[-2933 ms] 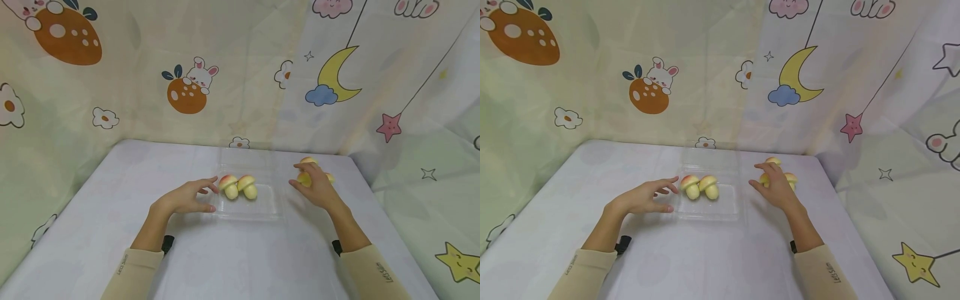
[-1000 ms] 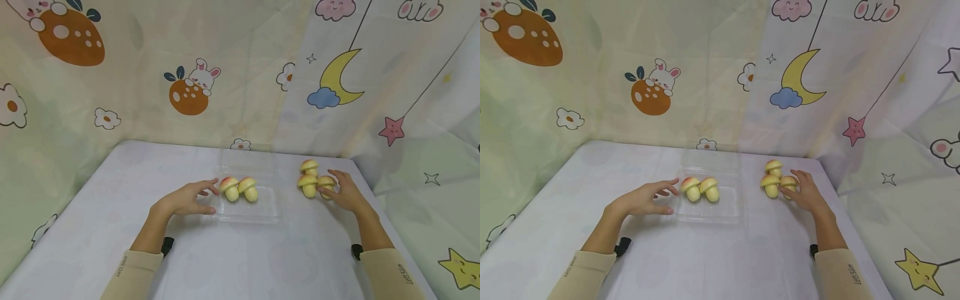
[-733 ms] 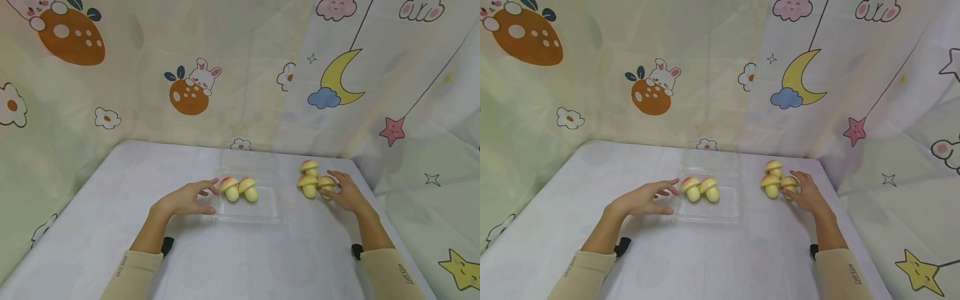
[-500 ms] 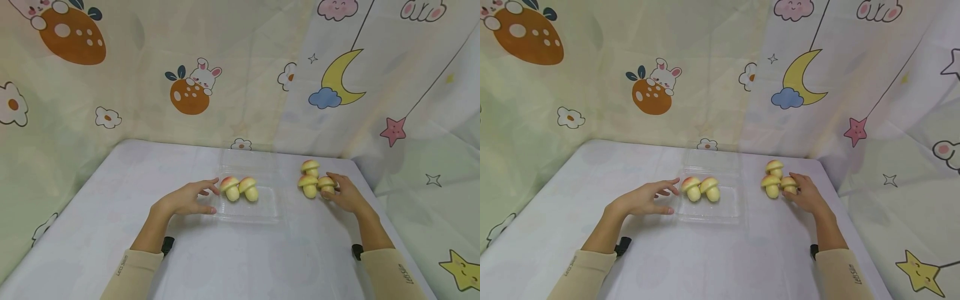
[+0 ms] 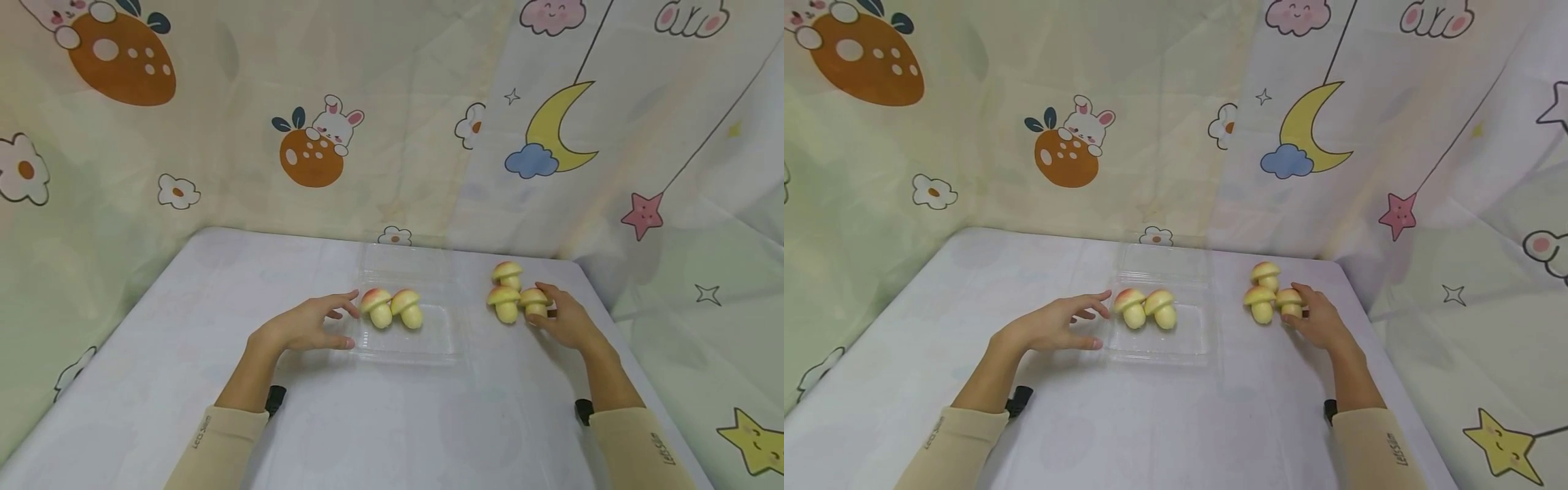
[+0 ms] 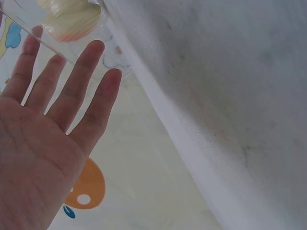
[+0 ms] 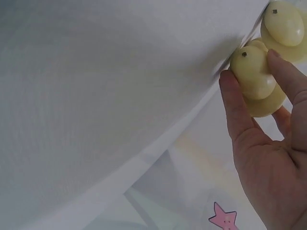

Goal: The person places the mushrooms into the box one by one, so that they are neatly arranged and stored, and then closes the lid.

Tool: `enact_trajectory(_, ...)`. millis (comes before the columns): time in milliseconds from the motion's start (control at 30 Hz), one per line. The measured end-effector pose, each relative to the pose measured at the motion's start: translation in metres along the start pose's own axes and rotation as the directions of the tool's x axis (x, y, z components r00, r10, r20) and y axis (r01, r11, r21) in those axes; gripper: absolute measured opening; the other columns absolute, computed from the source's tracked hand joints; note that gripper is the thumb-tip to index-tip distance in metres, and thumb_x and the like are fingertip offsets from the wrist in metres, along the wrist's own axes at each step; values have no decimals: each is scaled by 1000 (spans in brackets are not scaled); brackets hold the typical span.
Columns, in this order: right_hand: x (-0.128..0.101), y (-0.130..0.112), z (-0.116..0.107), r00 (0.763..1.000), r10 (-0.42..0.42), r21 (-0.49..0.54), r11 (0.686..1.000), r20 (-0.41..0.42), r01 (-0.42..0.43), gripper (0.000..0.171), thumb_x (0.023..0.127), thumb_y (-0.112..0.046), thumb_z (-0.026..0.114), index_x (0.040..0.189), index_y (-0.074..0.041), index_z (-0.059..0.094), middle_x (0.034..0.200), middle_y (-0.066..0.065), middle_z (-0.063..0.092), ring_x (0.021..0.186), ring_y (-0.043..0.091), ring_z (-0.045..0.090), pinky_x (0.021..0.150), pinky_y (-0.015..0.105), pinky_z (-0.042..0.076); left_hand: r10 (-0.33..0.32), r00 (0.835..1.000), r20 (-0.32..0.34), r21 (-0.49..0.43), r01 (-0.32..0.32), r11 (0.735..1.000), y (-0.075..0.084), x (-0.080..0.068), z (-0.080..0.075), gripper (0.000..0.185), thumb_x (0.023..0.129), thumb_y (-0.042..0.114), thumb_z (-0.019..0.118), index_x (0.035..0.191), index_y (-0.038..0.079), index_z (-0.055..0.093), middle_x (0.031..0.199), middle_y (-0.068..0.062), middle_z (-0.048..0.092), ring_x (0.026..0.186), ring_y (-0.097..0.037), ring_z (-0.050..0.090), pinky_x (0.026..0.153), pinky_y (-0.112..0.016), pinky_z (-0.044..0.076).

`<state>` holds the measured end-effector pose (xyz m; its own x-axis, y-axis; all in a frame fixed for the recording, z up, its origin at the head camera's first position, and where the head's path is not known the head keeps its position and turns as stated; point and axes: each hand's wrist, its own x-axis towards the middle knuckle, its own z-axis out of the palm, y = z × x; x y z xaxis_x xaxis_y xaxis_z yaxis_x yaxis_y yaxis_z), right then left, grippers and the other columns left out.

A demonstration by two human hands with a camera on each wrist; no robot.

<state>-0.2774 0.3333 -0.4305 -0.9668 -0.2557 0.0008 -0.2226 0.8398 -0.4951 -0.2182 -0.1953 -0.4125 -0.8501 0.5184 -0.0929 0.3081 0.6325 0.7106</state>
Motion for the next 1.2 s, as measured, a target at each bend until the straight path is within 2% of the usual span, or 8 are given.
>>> enact_trajectory(300, -4, -2, -5, 997, -21, 9, 1000, -71, 22, 75, 98, -23, 69, 156, 3, 29, 141, 36, 43, 111, 54, 62, 84, 57, 57, 3, 1000, -5, 8, -3, 1000, -1, 0, -1, 56, 87, 43, 83, 135, 24, 62, 168, 2, 32, 135, -31, 57, 113, -55, 41)
enact_trajectory(567, -7, -2, -8, 991, -28, 32, 999, -132, 33, 74, 99, -26, 69, 156, 2, 31, 142, 31, 47, 109, 51, 63, 86, 56, 56, 11, 1000, -3, -3, -11, 1000, -3, 2, -1, 60, 87, 42, 83, 139, 22, 60, 166, 2, 36, 135, -33, 56, 112, -57, 41)
enact_trajectory(633, -8, -1, -8, 989, -42, 52, 997, -144, 50, 74, 99, -26, 69, 156, 2, 32, 142, 30, 47, 109, 51, 62, 84, 50, 58, 17, 1000, -3, -4, -17, 1000, -3, 2, 0, 67, 87, 42, 82, 145, 21, 56, 162, 3, 42, 135, -33, 56, 112, -58, 41)
enact_trajectory(767, -12, -3, -10, 984, -74, 89, 992, -161, 90, 73, 99, -23, 70, 156, 4, 32, 143, 29, 47, 108, 50, 63, 79, 25, 56, 25, 1000, 5, -13, -25, 1000, -3, 3, 0, 80, 87, 42, 82, 155, 18, 45, 153, 4, 52, 135, -34, 56, 112, -59, 41)
enact_trajectory(867, -14, -7, -11, 983, -90, 106, 989, -160, 107, 74, 99, -23, 71, 156, 3, 32, 143, 28, 47, 108, 49, 63, 77, 13, 50, 16, 1000, 9, -17, -16, 1000, -4, 3, 0, 75, 87, 42, 83, 151, 20, 50, 159, 5, 46, 136, -33, 56, 113, -57, 40)
enact_trajectory(1033, -17, -17, -12, 980, -104, 153, 980, -168, 130, 74, 100, -24, 70, 159, -2, 31, 145, 24, 47, 110, 47, 63, 79, 10, 49, 14, 1000, 5, -2, -14, 1000, -4, 3, 1, 67, 87, 43, 82, 145, 22, 56, 164, 5, 38, 136, -31, 56, 114, -56, 40)
enact_trajectory(1067, -17, -19, -12, 980, -107, 166, 977, -171, 135, 74, 100, -25, 70, 159, -3, 30, 146, 23, 47, 111, 45, 63, 79, 9, 49, 13, 1000, 4, -4, -13, 1000, -4, 3, 1, 70, 87, 43, 82, 147, 23, 54, 162, 5, 41, 135, -31, 56, 114, -55, 40)
enact_trajectory(1200, -18, -29, -12, 976, -123, 214, 963, -183, 161, 73, 100, -24, 69, 160, -6, 30, 148, 20, 46, 110, 31, 63, 80, 10, 51, 1, 1000, 3, -6, -1, 1000, -2, 1, 0, 69, 86, 44, 83, 145, 23, 55, 163, 6, 40, 135, -30, 56, 113, -55, 40)
